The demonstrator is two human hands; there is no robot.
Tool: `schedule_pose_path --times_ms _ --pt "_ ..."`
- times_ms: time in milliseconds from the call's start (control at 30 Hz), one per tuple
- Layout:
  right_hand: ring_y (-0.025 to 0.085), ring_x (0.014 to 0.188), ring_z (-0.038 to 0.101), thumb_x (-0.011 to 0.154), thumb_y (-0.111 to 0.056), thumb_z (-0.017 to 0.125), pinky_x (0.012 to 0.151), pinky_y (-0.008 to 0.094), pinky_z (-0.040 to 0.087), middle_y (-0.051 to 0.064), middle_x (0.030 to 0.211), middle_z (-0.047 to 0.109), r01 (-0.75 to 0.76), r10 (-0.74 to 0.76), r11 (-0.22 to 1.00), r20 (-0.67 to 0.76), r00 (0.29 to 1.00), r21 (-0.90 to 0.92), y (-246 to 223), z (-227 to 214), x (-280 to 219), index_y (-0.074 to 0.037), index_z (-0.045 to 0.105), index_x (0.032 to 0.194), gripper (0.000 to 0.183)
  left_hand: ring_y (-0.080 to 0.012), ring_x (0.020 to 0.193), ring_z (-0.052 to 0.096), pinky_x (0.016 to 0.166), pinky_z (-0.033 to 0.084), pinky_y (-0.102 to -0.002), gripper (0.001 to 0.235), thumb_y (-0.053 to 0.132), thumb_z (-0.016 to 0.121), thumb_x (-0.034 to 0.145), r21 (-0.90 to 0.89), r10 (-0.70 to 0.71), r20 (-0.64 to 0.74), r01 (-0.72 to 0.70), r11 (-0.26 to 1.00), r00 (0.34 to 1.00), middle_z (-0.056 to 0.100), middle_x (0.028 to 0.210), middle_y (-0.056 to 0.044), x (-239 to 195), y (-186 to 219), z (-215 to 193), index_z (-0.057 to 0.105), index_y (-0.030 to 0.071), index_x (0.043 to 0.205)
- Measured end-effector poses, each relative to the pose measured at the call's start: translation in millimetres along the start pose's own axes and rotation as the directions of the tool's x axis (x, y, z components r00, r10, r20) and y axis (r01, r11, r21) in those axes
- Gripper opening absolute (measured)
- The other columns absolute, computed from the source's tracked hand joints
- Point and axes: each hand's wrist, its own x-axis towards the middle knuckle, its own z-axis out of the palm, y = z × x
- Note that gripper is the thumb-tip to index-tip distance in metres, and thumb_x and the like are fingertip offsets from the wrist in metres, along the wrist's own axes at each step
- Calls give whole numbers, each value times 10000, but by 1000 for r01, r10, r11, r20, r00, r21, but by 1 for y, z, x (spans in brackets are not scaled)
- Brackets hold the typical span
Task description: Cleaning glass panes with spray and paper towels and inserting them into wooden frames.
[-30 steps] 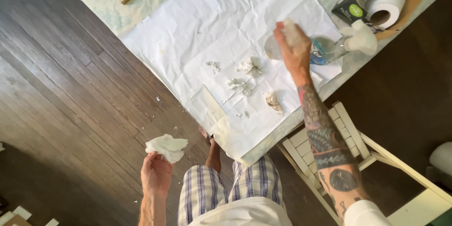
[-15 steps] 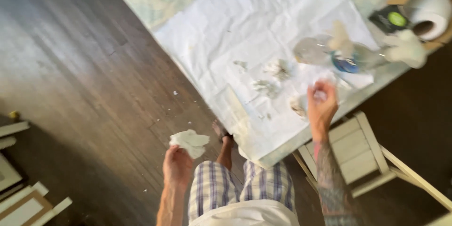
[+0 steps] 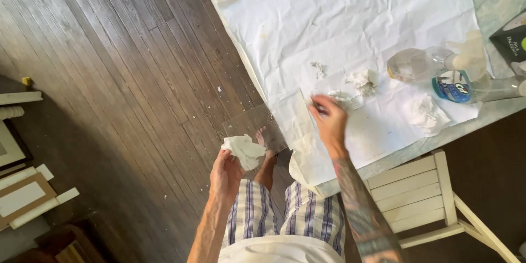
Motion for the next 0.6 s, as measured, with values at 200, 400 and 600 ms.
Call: schedule_pose_path --times_ms 200,400,600 --pt "302 942 725 914 -165 814 746 314 625 114 1079 699 242 -209 933 144 967 -266 17 39 28 -82 787 1103 209 -367 1375 511 1026 483 -576 517 248 410 1045 -4 28 3 -28 1000 1000 521 1501 -158 -21 25 35 466 83 1532" --pt "325 974 723 894 -41 779 769 333 609 167 1071 728 193 -188 954 46 981 -230 13 62 -1 -67 784 1142 249 -263 1270 587 989 522 -497 454 191 467 1044 20 45 -10 -45 999 999 603 1416 -93 -31 35 44 532 79 1480" --pt "295 978 721 941 -78 710 835 379 613 120 1020 751 323 -309 943 161 937 -74 -128 113 -94 -119 793 1049 142 -211 1104 649 852 583 -432 424 213 491 1039 2 -6 71 6 1000 997 668 1282 -26 -24 38 37 590 87 1431"
